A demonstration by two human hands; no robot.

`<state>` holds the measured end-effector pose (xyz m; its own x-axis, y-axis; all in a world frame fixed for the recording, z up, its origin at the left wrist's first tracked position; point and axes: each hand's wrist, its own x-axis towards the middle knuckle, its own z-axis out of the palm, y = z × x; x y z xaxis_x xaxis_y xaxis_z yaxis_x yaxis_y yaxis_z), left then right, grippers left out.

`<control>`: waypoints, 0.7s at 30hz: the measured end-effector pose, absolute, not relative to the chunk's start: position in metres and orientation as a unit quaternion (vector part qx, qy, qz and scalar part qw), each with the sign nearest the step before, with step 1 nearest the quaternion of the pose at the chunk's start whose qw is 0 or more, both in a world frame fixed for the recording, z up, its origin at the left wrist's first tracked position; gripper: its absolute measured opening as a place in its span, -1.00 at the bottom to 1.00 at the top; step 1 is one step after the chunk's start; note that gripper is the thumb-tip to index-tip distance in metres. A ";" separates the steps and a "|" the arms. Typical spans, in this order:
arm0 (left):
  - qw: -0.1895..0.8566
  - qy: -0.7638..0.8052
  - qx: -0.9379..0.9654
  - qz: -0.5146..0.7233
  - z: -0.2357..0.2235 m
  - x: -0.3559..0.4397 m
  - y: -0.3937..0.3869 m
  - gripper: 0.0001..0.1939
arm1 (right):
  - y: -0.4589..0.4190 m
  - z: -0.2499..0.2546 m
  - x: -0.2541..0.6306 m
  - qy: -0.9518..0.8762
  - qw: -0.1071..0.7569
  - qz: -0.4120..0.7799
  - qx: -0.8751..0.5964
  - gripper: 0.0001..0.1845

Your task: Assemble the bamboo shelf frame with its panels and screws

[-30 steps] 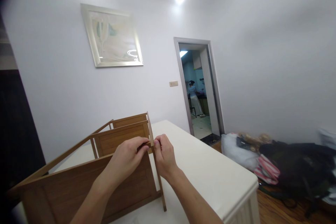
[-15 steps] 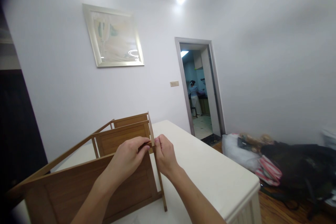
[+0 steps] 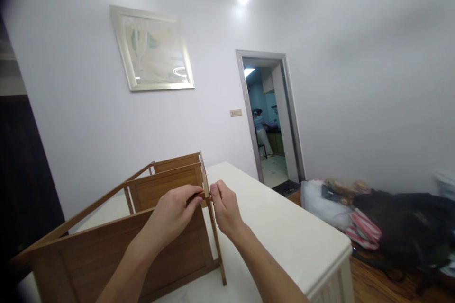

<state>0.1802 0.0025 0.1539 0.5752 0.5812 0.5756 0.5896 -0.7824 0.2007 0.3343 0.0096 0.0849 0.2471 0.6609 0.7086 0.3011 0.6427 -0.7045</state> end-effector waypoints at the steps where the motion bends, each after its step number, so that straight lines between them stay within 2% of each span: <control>1: 0.006 -0.329 -0.887 -0.322 0.154 0.180 0.002 -0.75 | 0.009 0.084 0.334 -0.595 0.685 0.142 -0.395 -0.60; 6: 0.012 -0.332 -0.886 -0.324 0.155 0.180 0.002 -0.75 | 0.007 0.076 0.330 -0.590 0.704 0.167 -0.358 -0.69; 10: 0.014 -0.334 -0.885 -0.325 0.154 0.179 0.003 -0.75 | 0.006 0.075 0.328 -0.597 0.697 0.135 -0.374 -0.73; 21: 0.013 -0.330 -0.885 -0.327 0.153 0.180 0.003 -0.75 | 0.006 0.082 0.329 -0.616 0.670 0.083 -0.406 -0.70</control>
<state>0.1799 0.0033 0.1534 0.5681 0.5759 0.5878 0.5927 -0.7819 0.1932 0.3285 0.0058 0.0824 0.2264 0.6107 0.7588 0.3895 0.6573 -0.6452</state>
